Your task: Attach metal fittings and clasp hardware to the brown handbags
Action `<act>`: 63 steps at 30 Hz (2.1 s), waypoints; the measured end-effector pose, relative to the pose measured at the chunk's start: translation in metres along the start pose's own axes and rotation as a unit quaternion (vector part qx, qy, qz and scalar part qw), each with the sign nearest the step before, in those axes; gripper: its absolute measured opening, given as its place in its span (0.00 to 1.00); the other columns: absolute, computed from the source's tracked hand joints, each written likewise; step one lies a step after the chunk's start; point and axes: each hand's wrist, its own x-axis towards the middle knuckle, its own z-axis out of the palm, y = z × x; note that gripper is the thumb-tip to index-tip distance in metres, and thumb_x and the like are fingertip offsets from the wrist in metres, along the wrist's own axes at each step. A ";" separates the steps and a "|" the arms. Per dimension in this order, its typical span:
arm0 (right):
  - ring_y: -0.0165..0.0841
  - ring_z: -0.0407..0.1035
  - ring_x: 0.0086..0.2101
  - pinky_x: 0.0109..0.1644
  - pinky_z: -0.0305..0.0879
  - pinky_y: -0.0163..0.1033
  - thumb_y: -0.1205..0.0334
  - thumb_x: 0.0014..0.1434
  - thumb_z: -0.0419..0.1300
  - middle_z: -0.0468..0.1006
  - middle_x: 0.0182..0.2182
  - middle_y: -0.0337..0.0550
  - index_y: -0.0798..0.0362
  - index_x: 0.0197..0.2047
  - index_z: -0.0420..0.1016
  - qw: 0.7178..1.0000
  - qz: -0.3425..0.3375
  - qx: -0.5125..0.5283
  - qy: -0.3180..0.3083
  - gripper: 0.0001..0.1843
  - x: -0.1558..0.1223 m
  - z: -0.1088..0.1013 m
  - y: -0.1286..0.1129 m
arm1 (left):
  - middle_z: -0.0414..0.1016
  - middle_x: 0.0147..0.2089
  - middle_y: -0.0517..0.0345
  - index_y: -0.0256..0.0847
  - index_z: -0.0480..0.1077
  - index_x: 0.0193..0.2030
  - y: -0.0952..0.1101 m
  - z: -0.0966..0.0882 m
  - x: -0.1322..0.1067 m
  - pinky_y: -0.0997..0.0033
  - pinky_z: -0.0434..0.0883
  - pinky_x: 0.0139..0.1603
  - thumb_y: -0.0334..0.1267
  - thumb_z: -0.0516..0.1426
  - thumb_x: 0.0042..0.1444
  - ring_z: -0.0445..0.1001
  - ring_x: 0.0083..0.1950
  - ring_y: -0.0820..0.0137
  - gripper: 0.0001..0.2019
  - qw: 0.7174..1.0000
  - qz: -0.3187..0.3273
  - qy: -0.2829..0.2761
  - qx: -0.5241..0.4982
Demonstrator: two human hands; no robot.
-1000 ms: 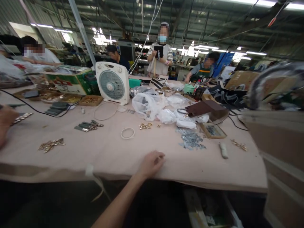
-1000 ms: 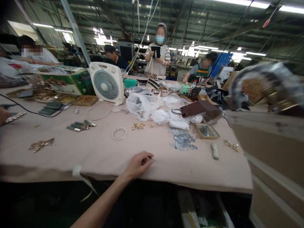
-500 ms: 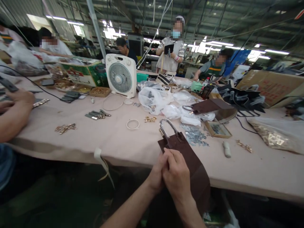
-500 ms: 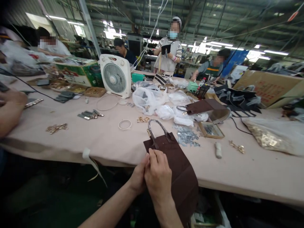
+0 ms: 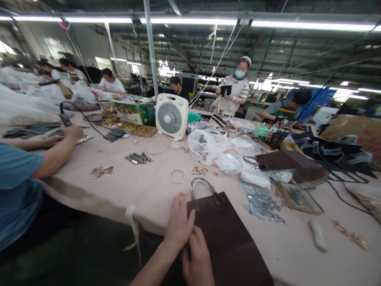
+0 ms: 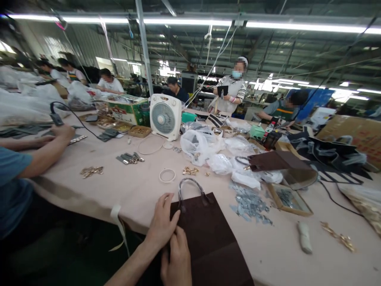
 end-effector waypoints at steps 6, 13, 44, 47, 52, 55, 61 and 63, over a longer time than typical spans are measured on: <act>0.43 0.78 0.50 0.55 0.75 0.42 0.66 0.57 0.65 0.83 0.50 0.49 0.48 0.51 0.84 0.970 -0.013 0.089 -0.228 0.18 0.035 -0.056 0.008 | 0.73 0.65 0.50 0.46 0.77 0.52 0.001 -0.002 -0.004 0.44 0.69 0.69 0.33 0.58 0.64 0.68 0.68 0.54 0.12 0.983 0.135 -0.093 0.087; 0.41 0.79 0.41 0.50 0.73 0.43 0.46 0.66 0.59 0.84 0.43 0.49 0.51 0.47 0.82 0.990 0.141 0.031 -0.003 0.19 0.148 -0.138 0.087 | 0.74 0.63 0.49 0.48 0.74 0.57 -0.007 0.009 -0.026 0.46 0.74 0.61 0.32 0.58 0.62 0.73 0.62 0.54 0.17 0.966 0.180 -0.050 0.179; 0.35 0.68 0.33 0.38 0.66 0.38 0.40 0.66 0.61 0.77 0.32 0.42 0.53 0.48 0.84 0.951 0.209 0.217 -0.064 0.25 0.091 -0.110 0.035 | 0.78 0.59 0.48 0.45 0.73 0.63 0.031 0.013 -0.008 0.61 0.78 0.56 0.43 0.59 0.67 0.80 0.52 0.63 0.19 0.956 0.007 -0.116 -0.270; 0.35 0.68 0.31 0.35 0.66 0.38 0.39 0.63 0.64 0.77 0.29 0.42 0.54 0.49 0.84 0.940 0.247 0.231 -0.030 0.26 0.075 -0.102 0.036 | 0.81 0.54 0.50 0.44 0.79 0.56 0.039 0.014 -0.005 0.64 0.76 0.56 0.44 0.59 0.67 0.80 0.52 0.62 0.15 0.950 0.006 -0.139 -0.279; 0.34 0.71 0.31 0.34 0.69 0.38 0.37 0.61 0.66 0.82 0.38 0.46 0.53 0.59 0.79 0.900 0.302 0.306 0.071 0.33 0.062 -0.092 0.060 | 0.84 0.43 0.52 0.41 0.78 0.51 0.044 0.025 0.011 0.68 0.77 0.45 0.46 0.59 0.66 0.81 0.42 0.64 0.14 0.938 -0.013 -0.161 -0.307; 0.34 0.74 0.34 0.37 0.72 0.39 0.37 0.59 0.68 0.83 0.48 0.50 0.51 0.60 0.77 0.887 0.321 0.311 0.112 0.34 0.056 -0.091 0.075 | 0.84 0.44 0.53 0.42 0.76 0.51 0.042 0.033 0.043 0.69 0.77 0.45 0.45 0.57 0.66 0.82 0.43 0.65 0.13 0.961 0.003 -0.110 -0.253; 0.37 0.74 0.34 0.39 0.72 0.40 0.38 0.59 0.68 0.81 0.33 0.46 0.55 0.56 0.79 0.910 0.280 0.285 0.109 0.32 0.047 -0.092 0.087 | 0.84 0.48 0.53 0.45 0.77 0.52 0.015 0.040 0.130 0.64 0.74 0.54 0.38 0.56 0.65 0.81 0.49 0.63 0.12 0.999 0.025 -0.038 -0.016; 0.36 0.73 0.33 0.38 0.71 0.39 0.38 0.61 0.66 0.80 0.31 0.45 0.56 0.56 0.80 0.914 0.269 0.285 0.102 0.32 0.047 -0.091 0.088 | 0.83 0.49 0.49 0.43 0.78 0.51 0.005 0.043 0.147 0.58 0.73 0.57 0.34 0.57 0.63 0.80 0.51 0.59 0.12 0.998 0.040 -0.043 0.017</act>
